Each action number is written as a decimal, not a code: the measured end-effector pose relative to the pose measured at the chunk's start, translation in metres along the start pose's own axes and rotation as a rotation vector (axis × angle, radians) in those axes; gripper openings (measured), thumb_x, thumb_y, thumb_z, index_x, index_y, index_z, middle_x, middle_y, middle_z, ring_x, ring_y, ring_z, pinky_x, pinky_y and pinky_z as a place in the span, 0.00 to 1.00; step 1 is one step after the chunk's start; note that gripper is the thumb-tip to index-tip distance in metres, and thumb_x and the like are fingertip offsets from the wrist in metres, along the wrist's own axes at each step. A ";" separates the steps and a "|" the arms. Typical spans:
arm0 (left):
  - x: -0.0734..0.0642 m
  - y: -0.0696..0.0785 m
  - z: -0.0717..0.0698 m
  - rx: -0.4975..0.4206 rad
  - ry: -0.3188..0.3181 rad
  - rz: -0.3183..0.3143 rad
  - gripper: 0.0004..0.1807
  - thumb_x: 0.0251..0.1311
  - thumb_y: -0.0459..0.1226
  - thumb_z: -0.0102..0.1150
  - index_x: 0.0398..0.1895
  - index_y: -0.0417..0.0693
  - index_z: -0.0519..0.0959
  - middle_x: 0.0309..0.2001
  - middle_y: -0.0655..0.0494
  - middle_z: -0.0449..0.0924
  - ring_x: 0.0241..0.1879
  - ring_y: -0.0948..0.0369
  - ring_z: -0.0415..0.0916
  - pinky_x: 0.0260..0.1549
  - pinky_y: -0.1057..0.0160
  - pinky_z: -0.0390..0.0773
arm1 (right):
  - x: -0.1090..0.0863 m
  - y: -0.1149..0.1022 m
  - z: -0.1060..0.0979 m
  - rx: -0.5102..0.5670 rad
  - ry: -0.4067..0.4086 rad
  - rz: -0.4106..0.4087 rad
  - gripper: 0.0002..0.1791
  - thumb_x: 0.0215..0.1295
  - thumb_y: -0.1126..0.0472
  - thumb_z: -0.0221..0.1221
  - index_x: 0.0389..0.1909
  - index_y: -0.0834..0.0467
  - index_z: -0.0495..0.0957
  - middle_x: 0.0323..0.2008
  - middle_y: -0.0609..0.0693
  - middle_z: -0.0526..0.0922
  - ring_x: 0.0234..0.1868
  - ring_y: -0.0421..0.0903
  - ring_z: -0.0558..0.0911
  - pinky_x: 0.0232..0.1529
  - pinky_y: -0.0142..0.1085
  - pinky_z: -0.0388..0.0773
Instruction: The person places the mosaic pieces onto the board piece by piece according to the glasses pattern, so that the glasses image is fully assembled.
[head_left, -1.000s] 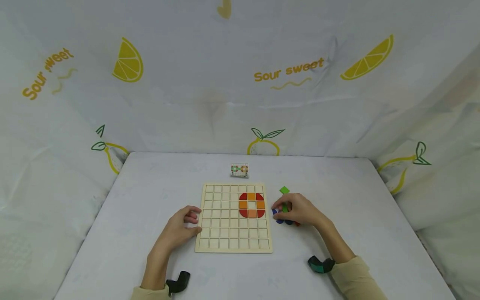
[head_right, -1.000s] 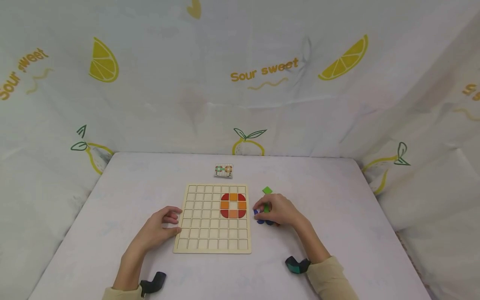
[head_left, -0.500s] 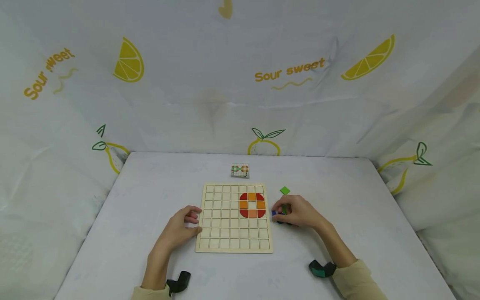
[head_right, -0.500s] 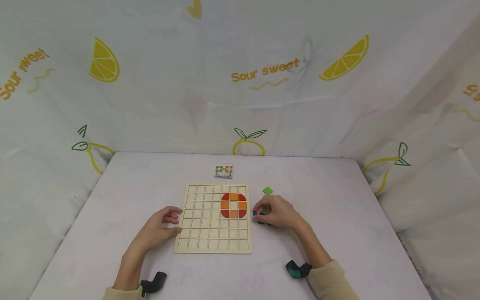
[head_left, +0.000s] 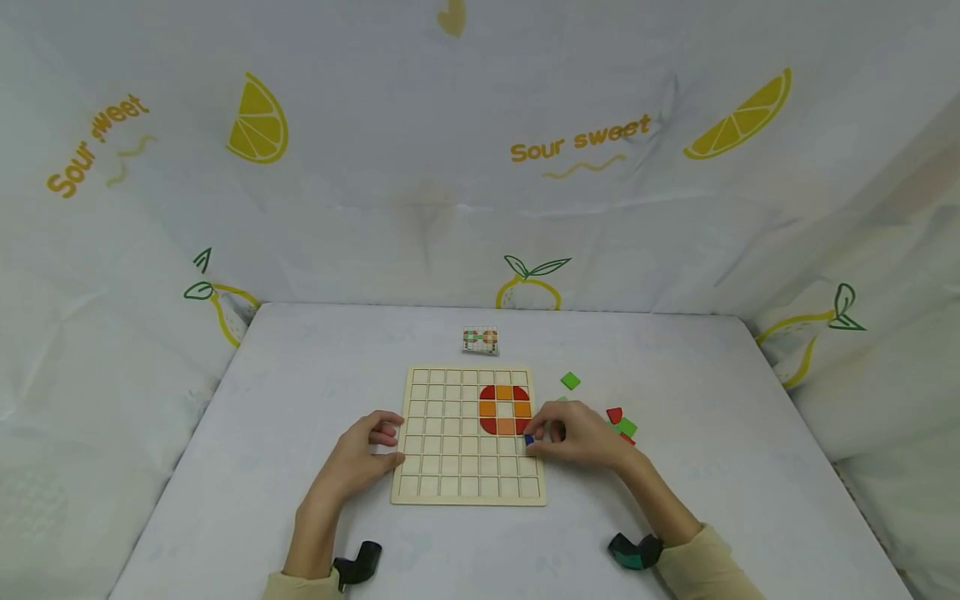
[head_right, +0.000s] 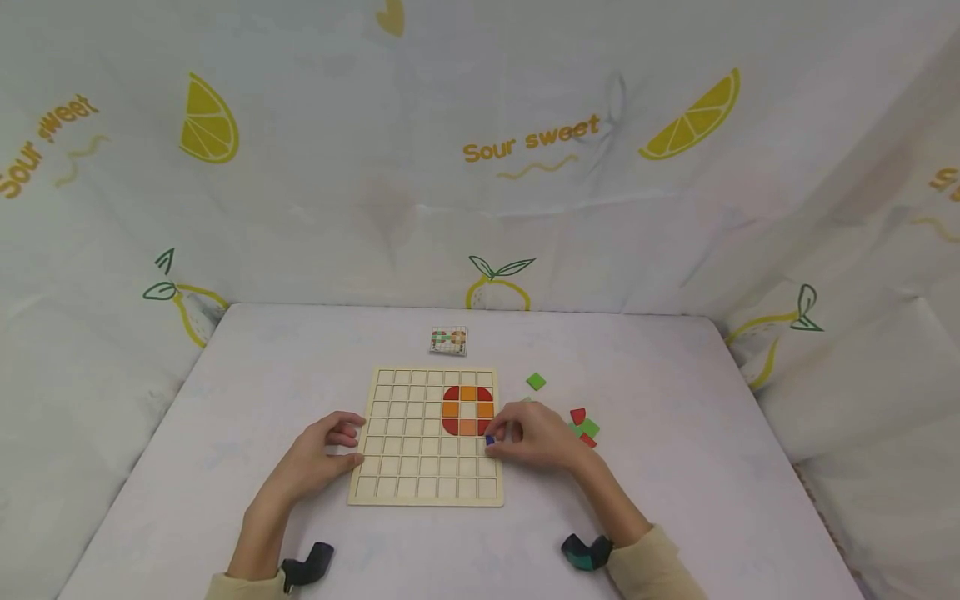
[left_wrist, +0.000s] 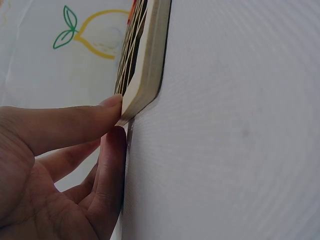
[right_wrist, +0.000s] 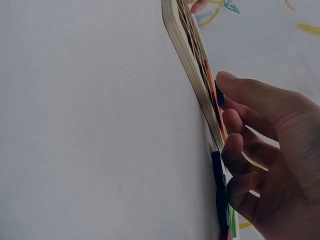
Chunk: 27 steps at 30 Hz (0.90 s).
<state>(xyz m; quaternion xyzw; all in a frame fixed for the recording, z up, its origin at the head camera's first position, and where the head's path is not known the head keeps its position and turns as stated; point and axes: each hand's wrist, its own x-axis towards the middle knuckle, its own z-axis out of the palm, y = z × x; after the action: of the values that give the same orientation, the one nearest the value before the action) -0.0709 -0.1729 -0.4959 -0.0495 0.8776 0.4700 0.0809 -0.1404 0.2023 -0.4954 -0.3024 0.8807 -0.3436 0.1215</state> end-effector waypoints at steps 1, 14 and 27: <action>0.000 0.000 0.000 0.002 -0.001 -0.002 0.27 0.56 0.26 0.77 0.60 0.44 0.83 0.50 0.49 0.84 0.50 0.57 0.83 0.52 0.56 0.80 | 0.000 -0.001 0.001 -0.004 -0.003 0.002 0.10 0.64 0.50 0.77 0.43 0.47 0.90 0.33 0.37 0.84 0.28 0.30 0.74 0.31 0.26 0.73; 0.000 -0.002 0.000 0.010 -0.012 -0.004 0.27 0.56 0.26 0.76 0.61 0.45 0.83 0.50 0.49 0.84 0.51 0.56 0.84 0.52 0.55 0.81 | -0.001 -0.009 0.005 -0.060 -0.007 0.020 0.12 0.63 0.50 0.78 0.43 0.48 0.90 0.31 0.34 0.83 0.28 0.29 0.73 0.32 0.27 0.73; 0.001 -0.001 -0.002 0.017 -0.019 0.004 0.28 0.56 0.27 0.77 0.61 0.45 0.82 0.50 0.50 0.84 0.51 0.58 0.83 0.51 0.55 0.81 | -0.001 -0.014 0.003 -0.050 -0.016 0.045 0.09 0.65 0.53 0.77 0.42 0.49 0.91 0.31 0.35 0.87 0.27 0.30 0.74 0.31 0.26 0.73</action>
<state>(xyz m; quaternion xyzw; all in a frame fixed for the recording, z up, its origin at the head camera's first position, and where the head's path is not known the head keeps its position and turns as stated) -0.0719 -0.1755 -0.4956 -0.0423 0.8808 0.4631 0.0888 -0.1319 0.1928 -0.4882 -0.2884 0.8946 -0.3163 0.1286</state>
